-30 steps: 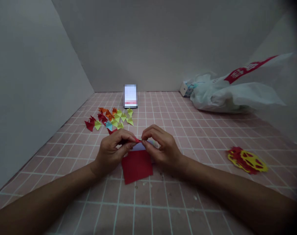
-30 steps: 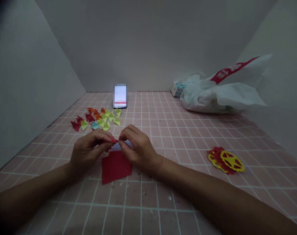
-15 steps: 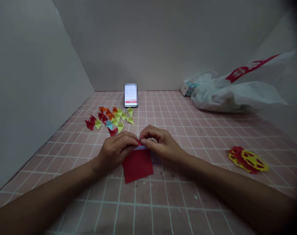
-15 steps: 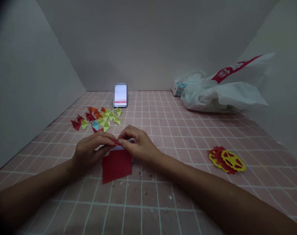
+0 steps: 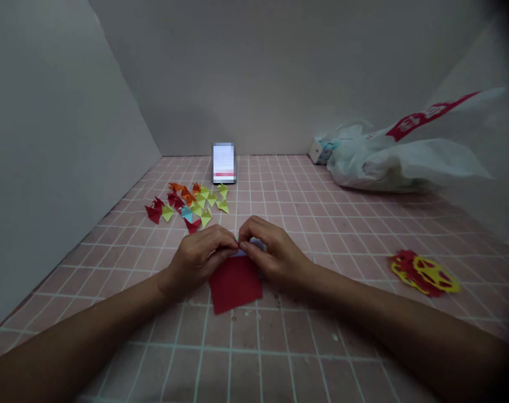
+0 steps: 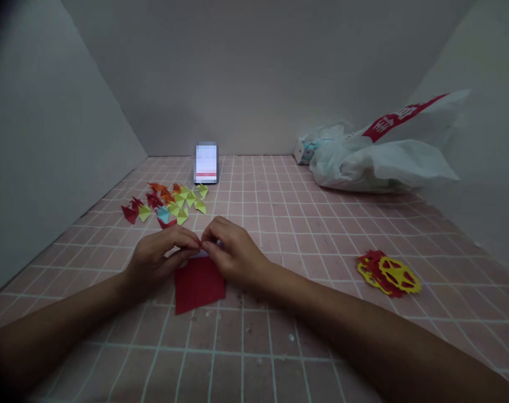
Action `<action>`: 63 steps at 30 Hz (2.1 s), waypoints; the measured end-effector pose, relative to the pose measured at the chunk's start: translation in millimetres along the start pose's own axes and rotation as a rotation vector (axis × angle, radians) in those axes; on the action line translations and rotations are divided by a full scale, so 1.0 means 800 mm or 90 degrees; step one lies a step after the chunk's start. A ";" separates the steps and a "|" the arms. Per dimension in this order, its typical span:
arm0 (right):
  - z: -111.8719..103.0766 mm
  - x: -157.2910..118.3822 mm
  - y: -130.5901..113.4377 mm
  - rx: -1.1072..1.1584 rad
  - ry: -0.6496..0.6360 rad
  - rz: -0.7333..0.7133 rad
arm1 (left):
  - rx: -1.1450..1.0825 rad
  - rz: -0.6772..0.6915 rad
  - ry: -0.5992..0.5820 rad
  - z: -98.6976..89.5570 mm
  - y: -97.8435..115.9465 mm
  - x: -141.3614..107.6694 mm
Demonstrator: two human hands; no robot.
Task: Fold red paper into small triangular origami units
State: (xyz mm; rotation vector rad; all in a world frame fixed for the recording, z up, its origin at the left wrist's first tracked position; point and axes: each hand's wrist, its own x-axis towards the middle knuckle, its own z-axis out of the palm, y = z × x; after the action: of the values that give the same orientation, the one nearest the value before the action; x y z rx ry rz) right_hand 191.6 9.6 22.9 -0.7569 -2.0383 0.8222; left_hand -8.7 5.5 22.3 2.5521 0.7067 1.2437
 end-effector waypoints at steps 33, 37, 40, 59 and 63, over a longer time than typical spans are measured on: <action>0.003 -0.003 0.001 -0.026 0.003 -0.098 | -0.131 -0.223 0.046 0.005 -0.006 -0.009; 0.005 -0.005 0.002 -0.051 0.016 -0.094 | -0.184 -0.277 0.046 0.007 -0.005 -0.008; 0.005 -0.006 0.003 -0.056 0.023 -0.069 | -0.220 -0.312 0.058 0.007 -0.003 -0.007; 0.008 -0.006 0.004 -0.104 0.080 -0.116 | -0.116 -0.209 0.123 0.011 -0.002 -0.010; 0.008 -0.005 0.004 -0.106 0.084 -0.130 | -0.118 -0.178 0.134 0.011 0.001 -0.009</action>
State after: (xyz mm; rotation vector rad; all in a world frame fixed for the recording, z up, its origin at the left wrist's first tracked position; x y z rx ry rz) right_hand 189.2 6.5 16.0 -0.6608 -2.0418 0.4792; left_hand -5.5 1.5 12.4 2.1111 0.9076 1.4177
